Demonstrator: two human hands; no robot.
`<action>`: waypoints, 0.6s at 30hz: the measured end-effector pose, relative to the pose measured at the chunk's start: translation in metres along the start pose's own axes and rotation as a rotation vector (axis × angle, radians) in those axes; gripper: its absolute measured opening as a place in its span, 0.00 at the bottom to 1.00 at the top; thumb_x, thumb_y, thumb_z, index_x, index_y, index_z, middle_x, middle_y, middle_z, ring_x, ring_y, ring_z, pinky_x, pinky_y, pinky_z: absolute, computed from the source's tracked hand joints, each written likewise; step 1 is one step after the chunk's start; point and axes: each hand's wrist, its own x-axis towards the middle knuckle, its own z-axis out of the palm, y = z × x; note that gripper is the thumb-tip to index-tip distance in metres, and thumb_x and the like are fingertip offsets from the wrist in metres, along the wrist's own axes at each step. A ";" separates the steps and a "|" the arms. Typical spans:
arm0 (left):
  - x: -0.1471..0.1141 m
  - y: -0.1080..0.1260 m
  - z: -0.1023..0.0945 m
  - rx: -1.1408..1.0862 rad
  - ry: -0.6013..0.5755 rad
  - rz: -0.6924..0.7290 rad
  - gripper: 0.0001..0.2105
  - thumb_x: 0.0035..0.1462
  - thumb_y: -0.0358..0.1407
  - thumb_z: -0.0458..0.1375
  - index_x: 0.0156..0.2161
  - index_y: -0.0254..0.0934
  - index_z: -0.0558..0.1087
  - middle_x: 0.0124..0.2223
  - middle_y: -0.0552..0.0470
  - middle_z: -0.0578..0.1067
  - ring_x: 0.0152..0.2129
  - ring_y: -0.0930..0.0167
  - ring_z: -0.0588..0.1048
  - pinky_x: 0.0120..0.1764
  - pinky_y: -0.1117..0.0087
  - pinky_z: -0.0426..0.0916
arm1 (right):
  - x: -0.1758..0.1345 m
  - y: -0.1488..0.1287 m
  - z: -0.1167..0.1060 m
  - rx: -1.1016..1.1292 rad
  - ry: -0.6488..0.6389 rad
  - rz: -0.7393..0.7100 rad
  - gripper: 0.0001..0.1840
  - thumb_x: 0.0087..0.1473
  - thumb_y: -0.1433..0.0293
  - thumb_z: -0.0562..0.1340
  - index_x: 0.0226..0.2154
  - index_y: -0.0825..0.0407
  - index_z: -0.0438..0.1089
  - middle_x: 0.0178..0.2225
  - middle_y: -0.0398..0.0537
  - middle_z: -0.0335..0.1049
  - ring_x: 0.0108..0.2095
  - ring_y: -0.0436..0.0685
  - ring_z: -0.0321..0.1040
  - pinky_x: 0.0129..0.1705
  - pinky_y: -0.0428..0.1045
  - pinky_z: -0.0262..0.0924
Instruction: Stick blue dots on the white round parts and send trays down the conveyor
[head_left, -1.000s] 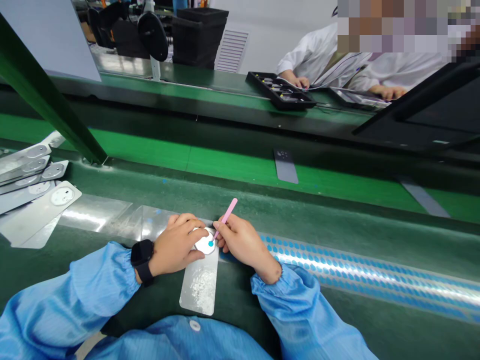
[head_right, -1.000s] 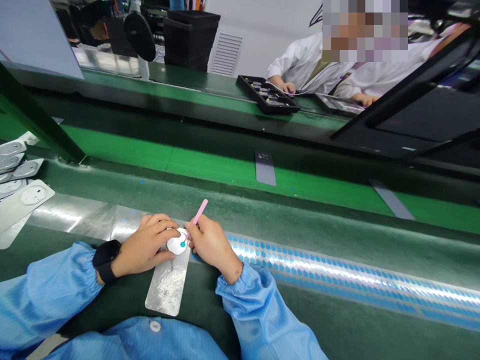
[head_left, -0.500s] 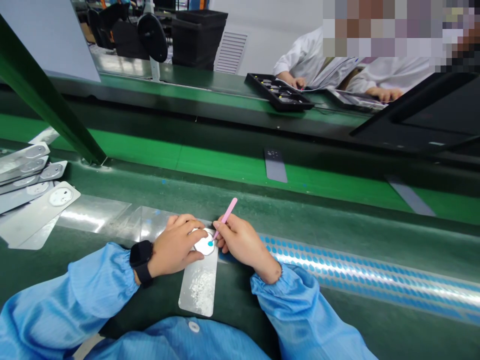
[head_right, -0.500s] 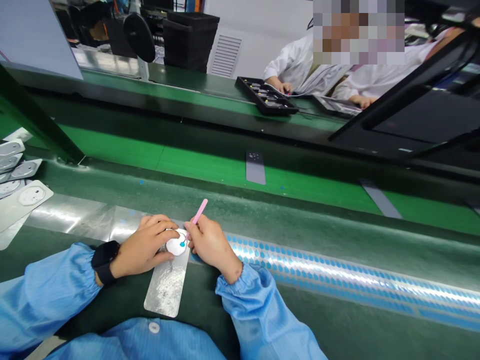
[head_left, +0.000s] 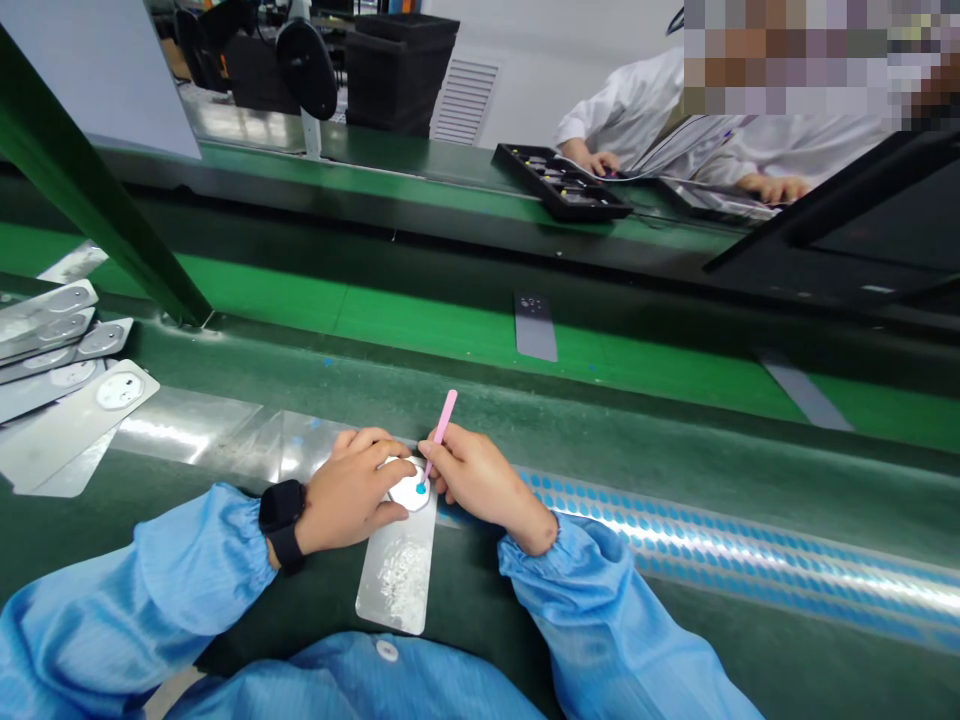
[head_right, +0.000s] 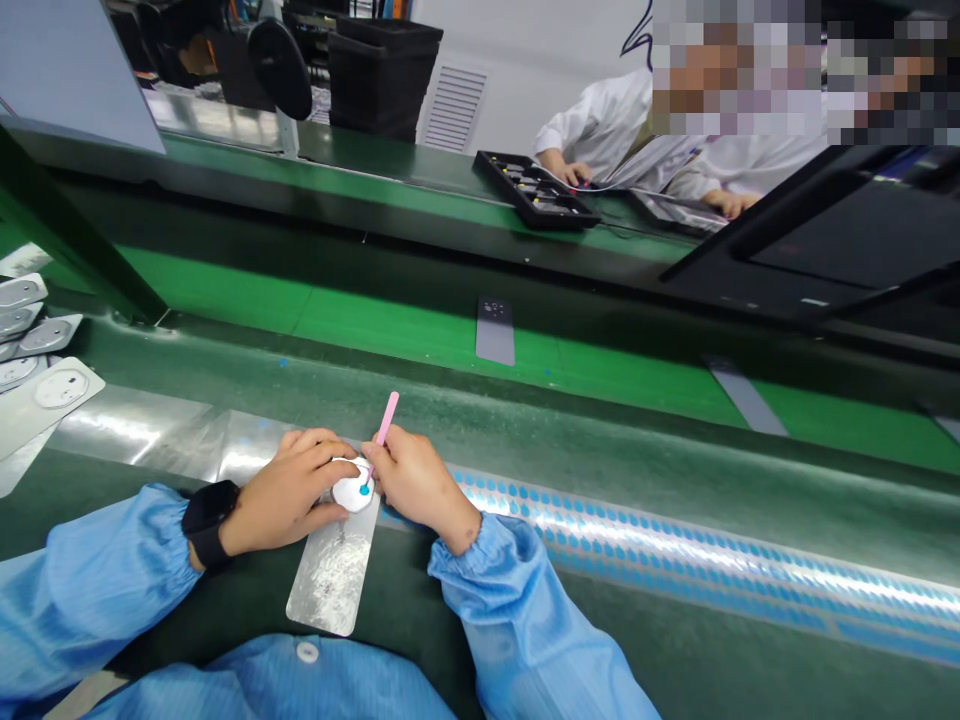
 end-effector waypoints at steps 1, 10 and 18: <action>0.000 0.000 0.000 -0.001 0.000 0.000 0.17 0.53 0.37 0.64 0.47 0.40 0.69 0.52 0.48 0.72 0.51 0.59 0.63 0.48 0.55 0.56 | 0.000 0.000 0.000 -0.001 -0.004 -0.002 0.12 0.61 0.67 0.53 0.26 0.51 0.61 0.18 0.40 0.67 0.19 0.50 0.66 0.24 0.45 0.58; 0.000 0.000 0.000 0.008 -0.006 -0.003 0.17 0.52 0.37 0.64 0.47 0.40 0.69 0.52 0.49 0.72 0.51 0.60 0.63 0.49 0.55 0.56 | 0.001 0.000 0.000 -0.045 0.005 -0.016 0.12 0.61 0.68 0.54 0.25 0.50 0.60 0.18 0.40 0.67 0.19 0.50 0.66 0.24 0.45 0.56; 0.000 0.000 -0.001 0.051 -0.010 0.013 0.15 0.54 0.38 0.63 0.47 0.40 0.70 0.52 0.47 0.71 0.51 0.59 0.62 0.48 0.55 0.57 | 0.000 0.001 0.002 -0.083 0.032 -0.033 0.11 0.60 0.68 0.54 0.26 0.50 0.61 0.20 0.42 0.68 0.20 0.51 0.67 0.25 0.45 0.56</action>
